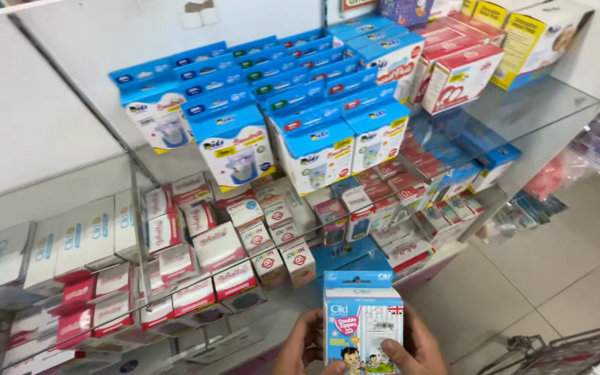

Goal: The person places several boxes of breast milk bags and breast pads onto store shelves, moving between a shopping cart and the glass shelves multiple times to organize the items.

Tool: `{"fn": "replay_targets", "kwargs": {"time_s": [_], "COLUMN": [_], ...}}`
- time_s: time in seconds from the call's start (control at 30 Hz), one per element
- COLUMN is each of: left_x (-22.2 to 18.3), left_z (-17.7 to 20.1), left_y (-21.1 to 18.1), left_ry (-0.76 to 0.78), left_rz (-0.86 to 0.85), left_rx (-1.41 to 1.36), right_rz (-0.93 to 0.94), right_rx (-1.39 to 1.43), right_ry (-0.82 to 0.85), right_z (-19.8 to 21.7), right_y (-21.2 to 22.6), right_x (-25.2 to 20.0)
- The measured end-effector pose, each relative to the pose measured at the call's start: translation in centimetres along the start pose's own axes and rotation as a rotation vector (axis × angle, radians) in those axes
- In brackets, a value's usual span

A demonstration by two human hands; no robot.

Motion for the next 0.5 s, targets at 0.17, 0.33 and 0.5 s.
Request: {"fn": "replay_targets", "kwargs": {"time_s": [0.17,0.33,0.5], "left_x": [1.0,2.3,3.5], "left_z": [3.2,2.5,-0.7], "left_y": [3.5,6.4,2.7], "left_ry": [-0.070,-0.269,0.018], "left_rz": [0.151,0.291,0.174], "left_rx": [-0.052,-0.256,0.102], "right_rz": [-0.085,-0.243,-0.287], "right_rx": [-0.182,0.006,-0.144], "right_ry": [-0.007,-0.113,-0.332], "right_z": [-4.4,-3.5,0.7], "right_y": [0.4,0.3,1.3], "right_x": [-1.0,-0.4,0.1]}}
Point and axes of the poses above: each hand's wrist, its own x-axis towards the middle knuckle, its own z-axis out of the back of the hand, y = z × x, the point moved 6 cm from there along x, towards the middle knuckle, and after that the axes turned 11 degrees about -z, right-handed, at the moved point
